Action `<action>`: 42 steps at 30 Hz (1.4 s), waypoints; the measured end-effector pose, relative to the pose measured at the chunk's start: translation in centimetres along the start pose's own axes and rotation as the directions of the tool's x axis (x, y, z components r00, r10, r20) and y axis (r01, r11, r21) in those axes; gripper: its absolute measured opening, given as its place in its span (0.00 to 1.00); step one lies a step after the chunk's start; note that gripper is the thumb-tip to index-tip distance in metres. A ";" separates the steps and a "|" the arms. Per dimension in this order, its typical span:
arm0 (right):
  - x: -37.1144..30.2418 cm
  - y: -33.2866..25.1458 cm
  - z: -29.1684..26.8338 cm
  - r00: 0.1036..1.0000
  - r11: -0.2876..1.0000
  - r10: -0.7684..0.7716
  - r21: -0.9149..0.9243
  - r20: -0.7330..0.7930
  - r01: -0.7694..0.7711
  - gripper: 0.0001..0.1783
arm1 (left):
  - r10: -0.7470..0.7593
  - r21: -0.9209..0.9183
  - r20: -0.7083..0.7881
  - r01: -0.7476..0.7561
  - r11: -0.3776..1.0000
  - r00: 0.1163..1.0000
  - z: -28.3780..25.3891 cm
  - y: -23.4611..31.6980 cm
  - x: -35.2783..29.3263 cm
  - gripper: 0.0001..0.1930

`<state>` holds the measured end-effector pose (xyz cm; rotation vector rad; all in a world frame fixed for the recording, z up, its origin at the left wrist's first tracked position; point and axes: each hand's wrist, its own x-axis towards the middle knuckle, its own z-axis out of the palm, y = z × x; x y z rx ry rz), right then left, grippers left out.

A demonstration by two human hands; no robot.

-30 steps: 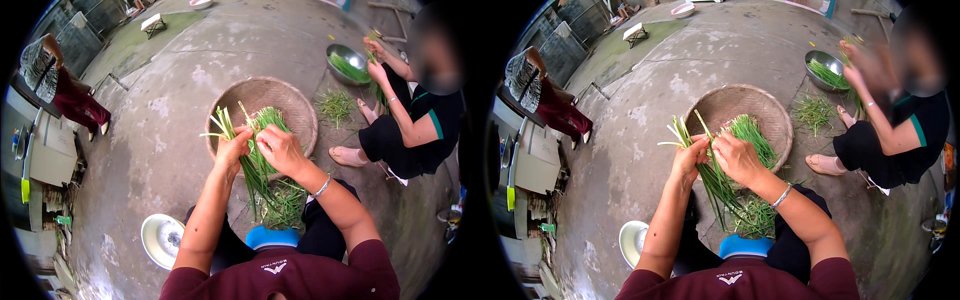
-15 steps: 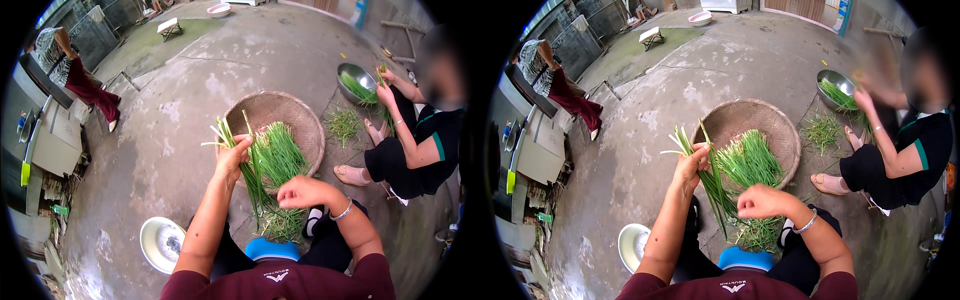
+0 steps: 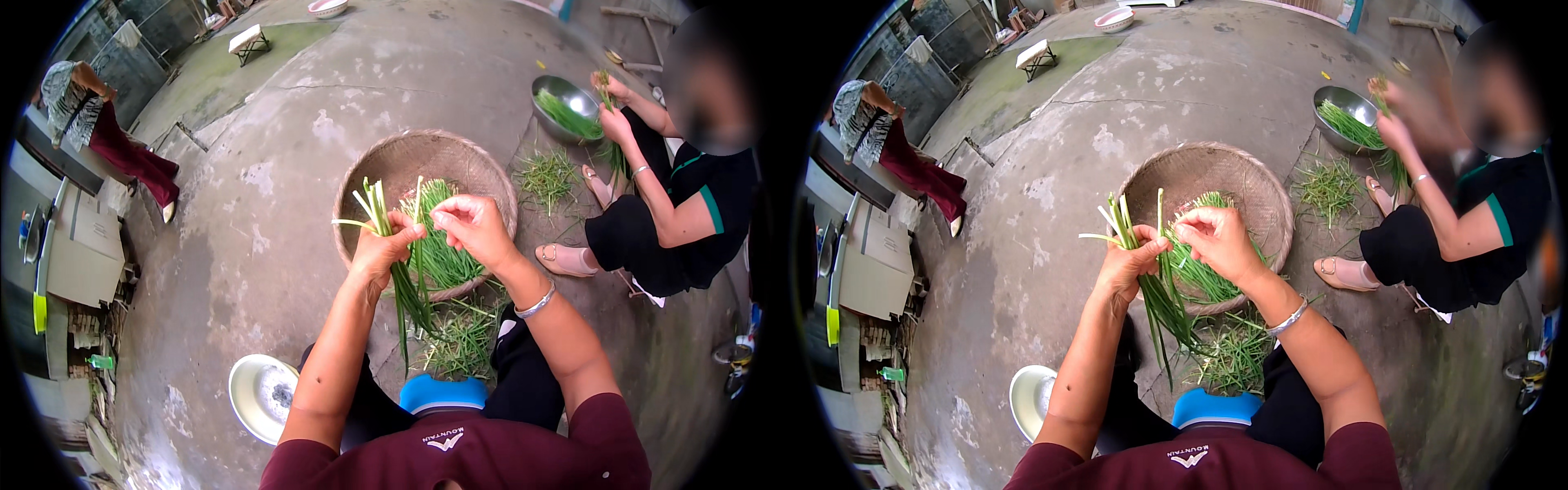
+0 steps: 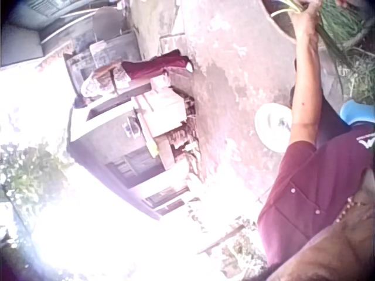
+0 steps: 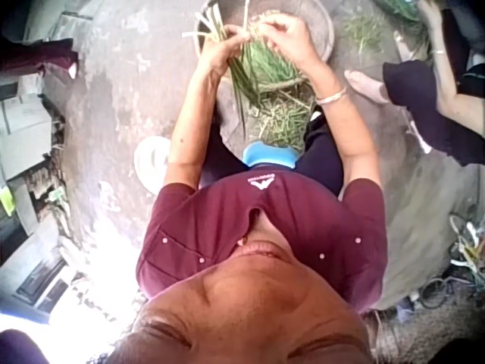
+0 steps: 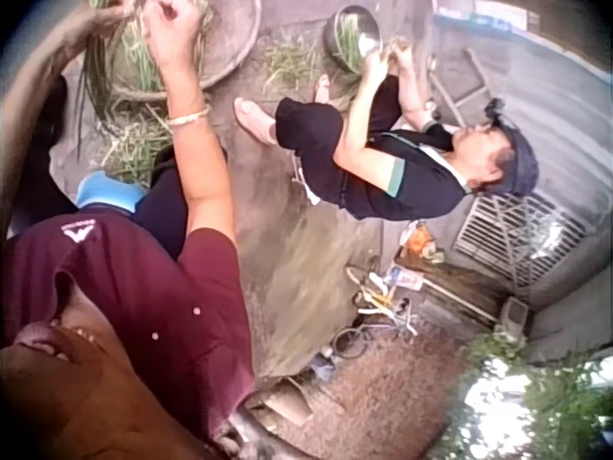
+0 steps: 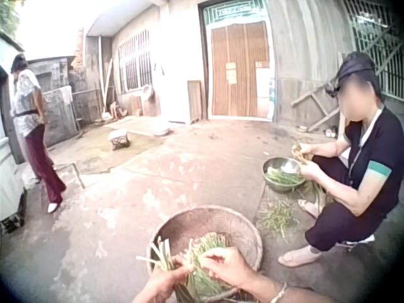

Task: The person cleans green onions by hand, peeling away the outer layers of individual stalks taken from a large basket and placing them into a bundle.

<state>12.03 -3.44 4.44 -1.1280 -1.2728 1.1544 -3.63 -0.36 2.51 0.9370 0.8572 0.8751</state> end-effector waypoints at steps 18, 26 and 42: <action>3.1 -1.0 -5.7 0.876 0.917 0.130 0.392 -0.464 0.072 0.05 | -0.043 0.273 0.113 0.011 0.962 0.993 0.9 -0.8 -0.9 0.07; 0.7 -0.7 -2.3 0.934 0.936 0.330 0.177 -0.137 -0.305 0.13 | -0.101 0.199 0.061 0.087 0.976 0.993 0.6 0.0 -1.0 0.07; 3.4 -0.1 -5.6 0.878 0.925 0.096 0.367 -0.468 0.094 0.10 | -0.052 0.276 0.117 0.018 0.961 0.992 1.5 -0.9 -1.9 0.07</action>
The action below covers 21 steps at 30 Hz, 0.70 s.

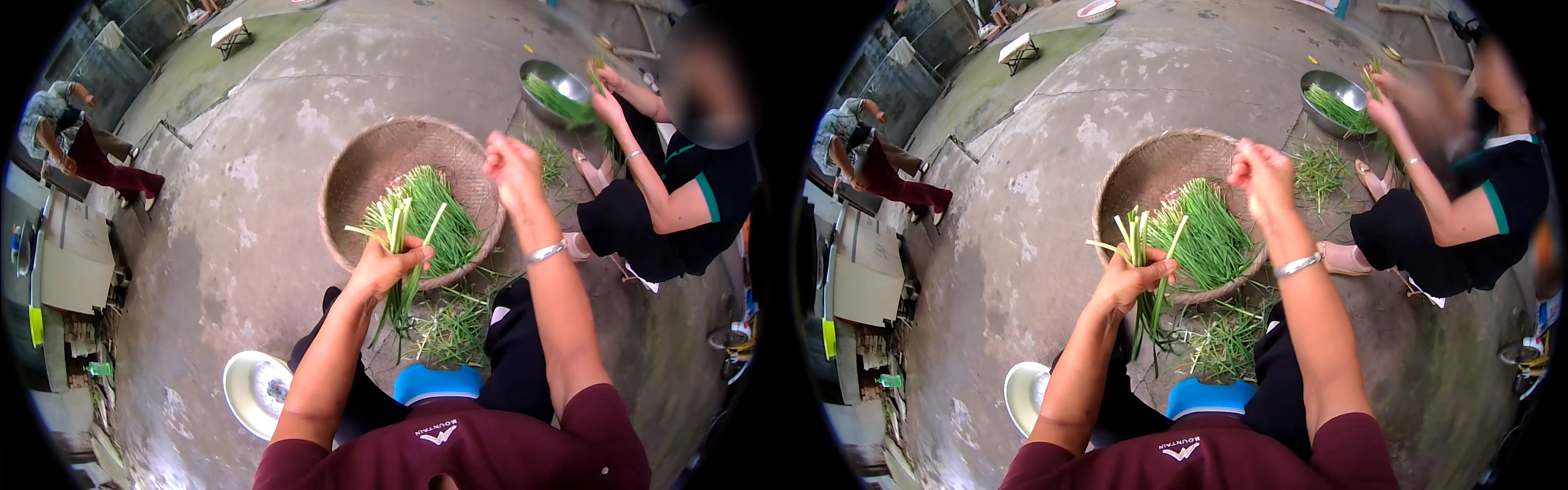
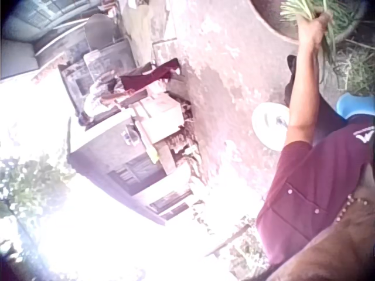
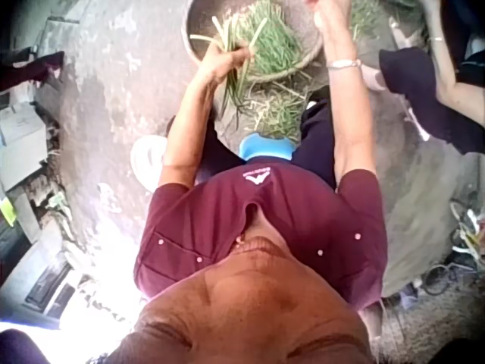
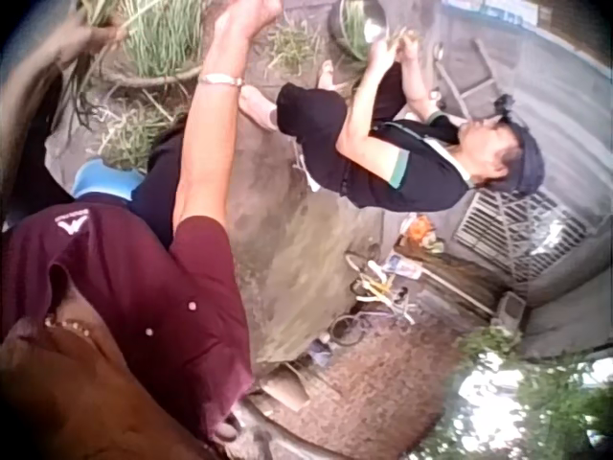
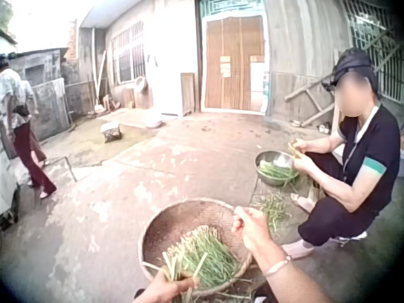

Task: The person cleans green onions by hand, peeling away the outer layers of individual stalks taken from a large basket and placing them into a bundle.

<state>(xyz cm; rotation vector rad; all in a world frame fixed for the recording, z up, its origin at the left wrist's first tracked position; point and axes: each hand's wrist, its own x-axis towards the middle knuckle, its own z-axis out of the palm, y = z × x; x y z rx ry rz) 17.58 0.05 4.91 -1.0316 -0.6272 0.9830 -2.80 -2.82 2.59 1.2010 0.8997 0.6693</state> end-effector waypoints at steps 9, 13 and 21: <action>-3.6 1.4 1.0 0.889 0.923 0.283 -0.353 0.359 -0.151 0.12 | -0.084 -0.260 0.015 0.085 0.962 0.996 -1.2 0.8 0.2 0.10; -3.9 1.4 0.5 0.797 0.887 0.351 -0.447 0.491 -0.115 0.10 | -0.061 -0.289 0.046 0.071 0.955 0.997 -1.2 0.6 0.4 0.10; -4.6 -0.2 0.6 0.839 0.838 0.320 -0.544 0.440 -0.034 0.07 | 0.018 -0.418 0.006 -0.013 0.908 1.000 -3.0 0.8 1.1 0.12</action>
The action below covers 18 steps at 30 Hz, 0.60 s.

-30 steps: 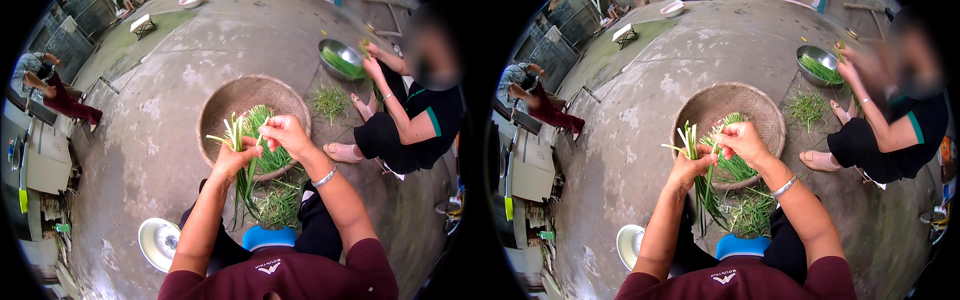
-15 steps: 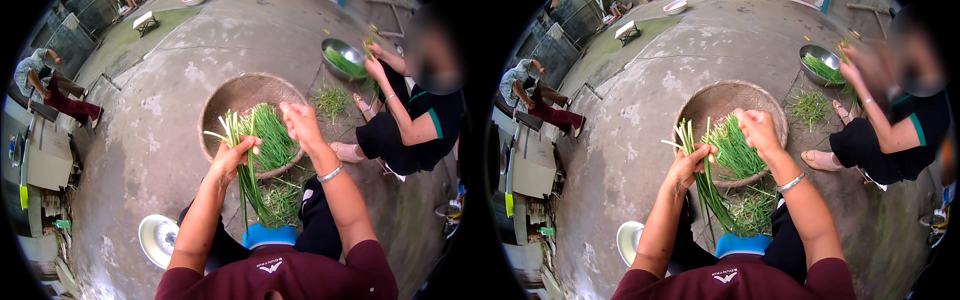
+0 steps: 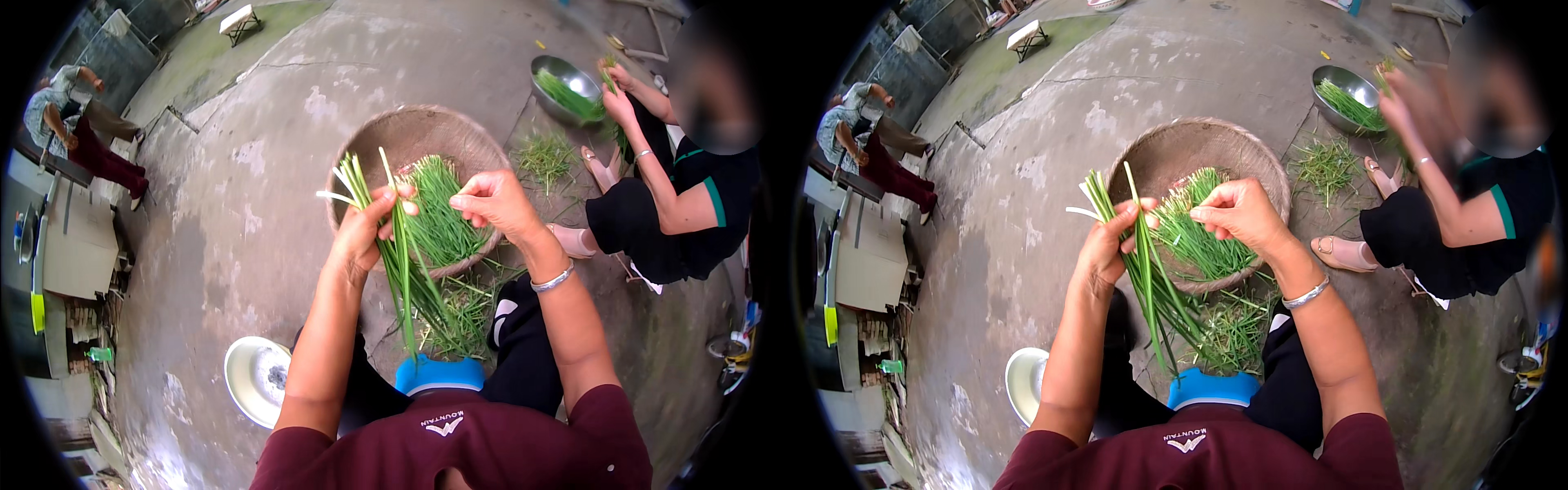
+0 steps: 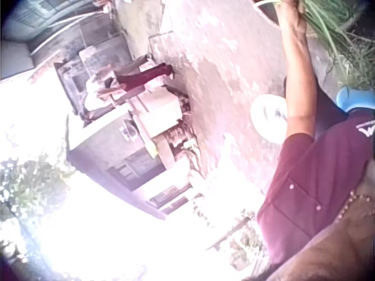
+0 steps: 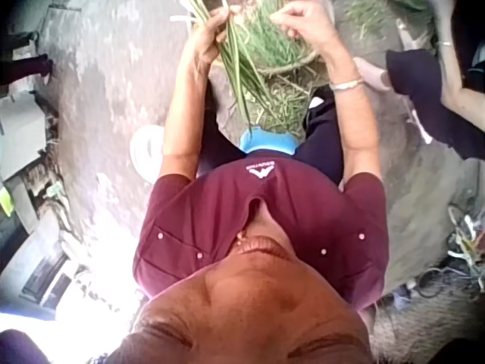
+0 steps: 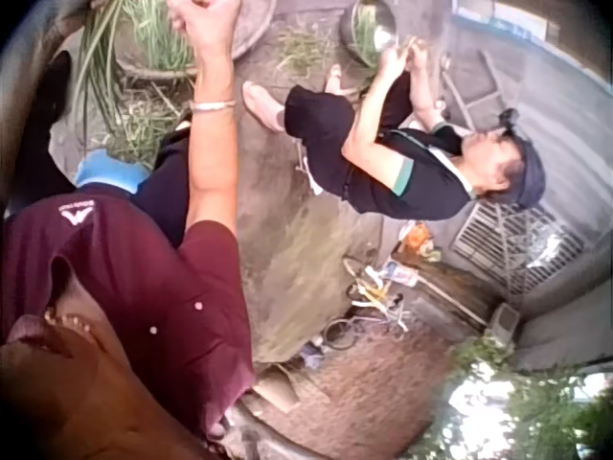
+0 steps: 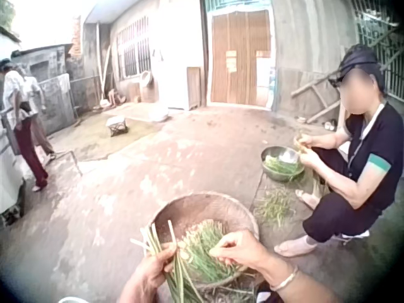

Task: The person cleans green onions by hand, peeling away the outer layers of individual stalks taken from a large basket and placing them into a bundle.

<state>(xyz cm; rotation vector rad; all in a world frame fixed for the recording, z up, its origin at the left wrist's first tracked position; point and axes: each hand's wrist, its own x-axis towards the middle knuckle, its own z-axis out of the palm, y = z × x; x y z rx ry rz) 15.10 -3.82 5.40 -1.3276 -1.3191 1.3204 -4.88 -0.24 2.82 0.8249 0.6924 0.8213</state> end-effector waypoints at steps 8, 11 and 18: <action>-1.7 1.0 0.0 0.932 0.989 0.013 0.131 0.362 -0.065 0.07 | 0.078 -0.064 -0.202 -0.093 0.994 0.976 -2.5 1.4 1.2 0.12; -1.2 2.2 0.2 0.970 0.999 -0.037 0.039 0.241 0.029 0.09 | 0.128 -0.102 -0.237 -0.156 0.983 0.963 -3.8 2.0 1.6 0.10; -1.0 2.1 1.5 0.995 1.000 0.012 0.009 0.101 -0.013 0.09 | 0.184 -0.220 -0.383 -0.283 0.933 0.905 -6.0 3.1 1.5 0.08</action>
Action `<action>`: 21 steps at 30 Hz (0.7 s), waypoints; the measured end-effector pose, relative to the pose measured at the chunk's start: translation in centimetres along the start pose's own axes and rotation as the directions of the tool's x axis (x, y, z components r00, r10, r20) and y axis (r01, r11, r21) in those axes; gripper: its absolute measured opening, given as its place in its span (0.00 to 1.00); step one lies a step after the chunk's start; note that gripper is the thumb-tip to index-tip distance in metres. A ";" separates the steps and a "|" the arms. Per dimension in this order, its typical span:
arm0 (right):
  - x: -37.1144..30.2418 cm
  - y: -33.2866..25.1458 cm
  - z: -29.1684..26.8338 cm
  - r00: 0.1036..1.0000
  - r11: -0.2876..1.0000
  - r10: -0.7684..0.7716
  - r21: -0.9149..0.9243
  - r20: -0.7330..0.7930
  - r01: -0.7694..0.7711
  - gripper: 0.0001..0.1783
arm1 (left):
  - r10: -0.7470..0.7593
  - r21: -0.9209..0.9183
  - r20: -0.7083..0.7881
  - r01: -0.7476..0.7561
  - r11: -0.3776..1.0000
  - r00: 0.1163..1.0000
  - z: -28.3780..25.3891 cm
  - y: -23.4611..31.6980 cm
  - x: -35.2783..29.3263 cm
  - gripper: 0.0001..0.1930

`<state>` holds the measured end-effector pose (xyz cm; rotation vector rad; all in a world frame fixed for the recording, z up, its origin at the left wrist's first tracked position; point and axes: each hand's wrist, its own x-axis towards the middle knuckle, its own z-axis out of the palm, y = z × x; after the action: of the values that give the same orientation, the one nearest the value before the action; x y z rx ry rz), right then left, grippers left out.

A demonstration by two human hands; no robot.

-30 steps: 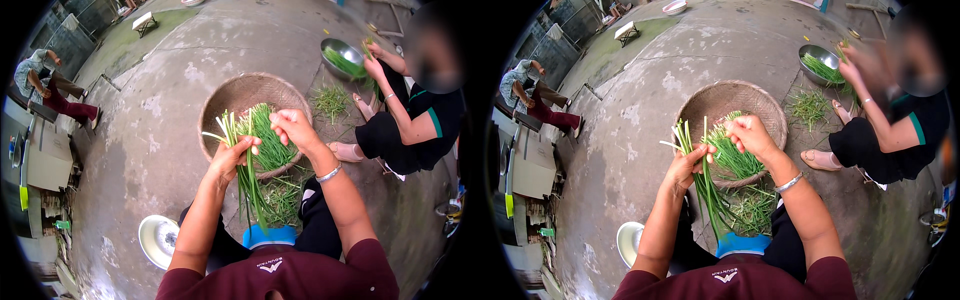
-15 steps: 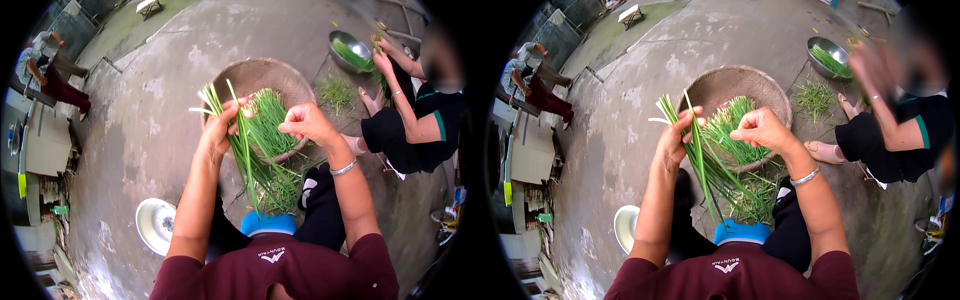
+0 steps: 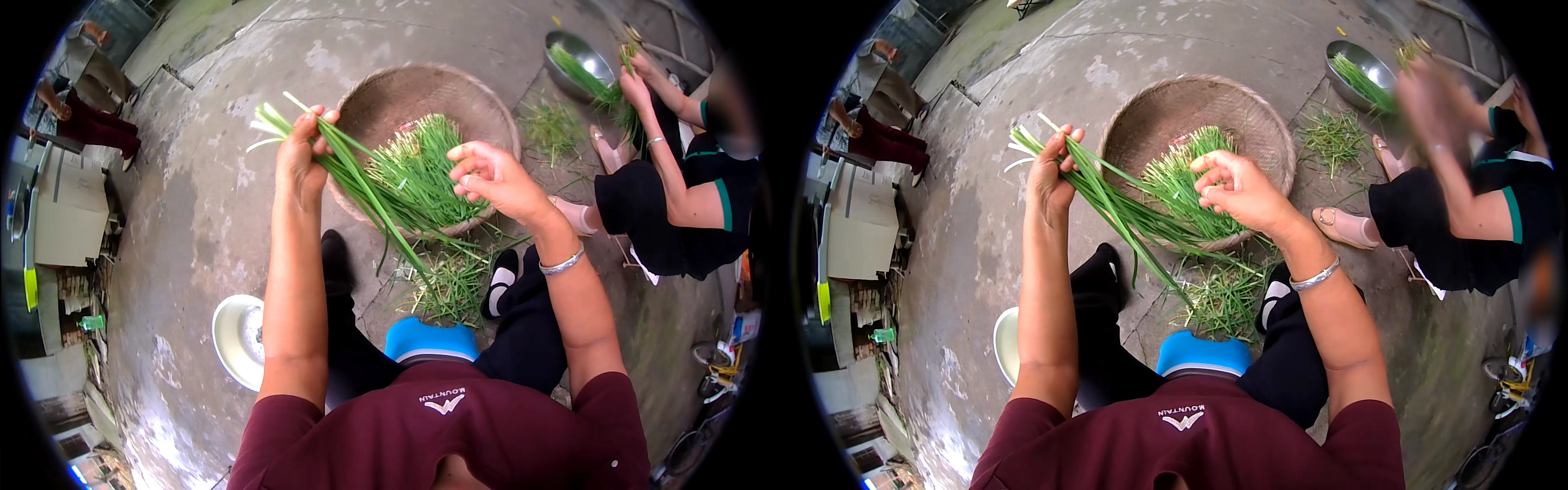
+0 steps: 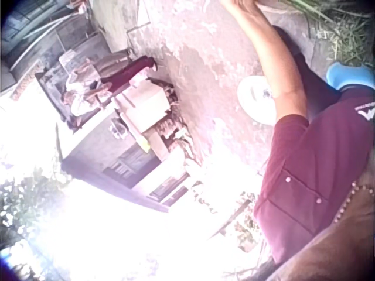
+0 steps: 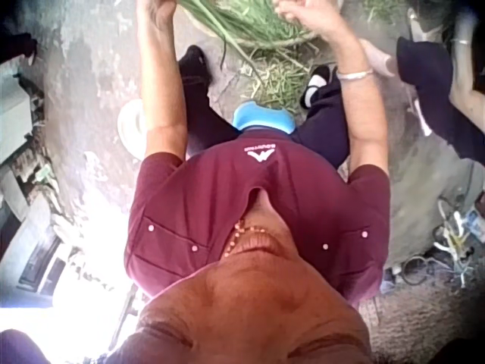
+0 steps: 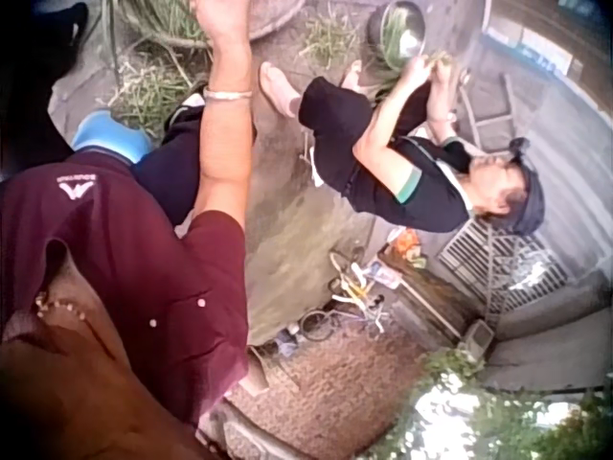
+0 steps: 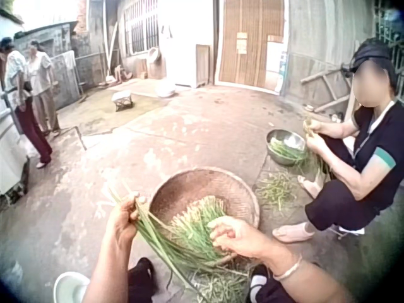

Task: The person cleans green onions by hand, peeling away the outer layers of individual stalks taken from a large basket and placing them into a bundle.

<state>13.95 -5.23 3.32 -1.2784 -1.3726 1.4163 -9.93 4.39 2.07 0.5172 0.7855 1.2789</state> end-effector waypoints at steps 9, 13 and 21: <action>0.4 0.5 -1.9 0.993 0.992 0.112 0.051 0.034 -0.113 0.13 | 0.076 -0.148 -0.124 -0.094 0.985 0.989 -3.4 2.3 1.4 0.10; 0.0 -0.5 -2.0 0.993 0.993 0.092 0.075 -0.076 -0.087 0.14 | 0.082 -0.186 -0.100 -0.100 0.978 0.992 -4.7 3.3 1.4 0.05; 0.4 1.2 -3.4 0.965 0.963 0.235 -0.163 0.120 -0.214 0.11 | 0.129 -0.033 -0.142 -0.135 0.990 0.981 -4.3 4.8 -0.5 0.10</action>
<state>17.31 -4.29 2.33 -1.4961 -1.4860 1.6064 -16.36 4.70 2.90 0.4546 0.8499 1.4642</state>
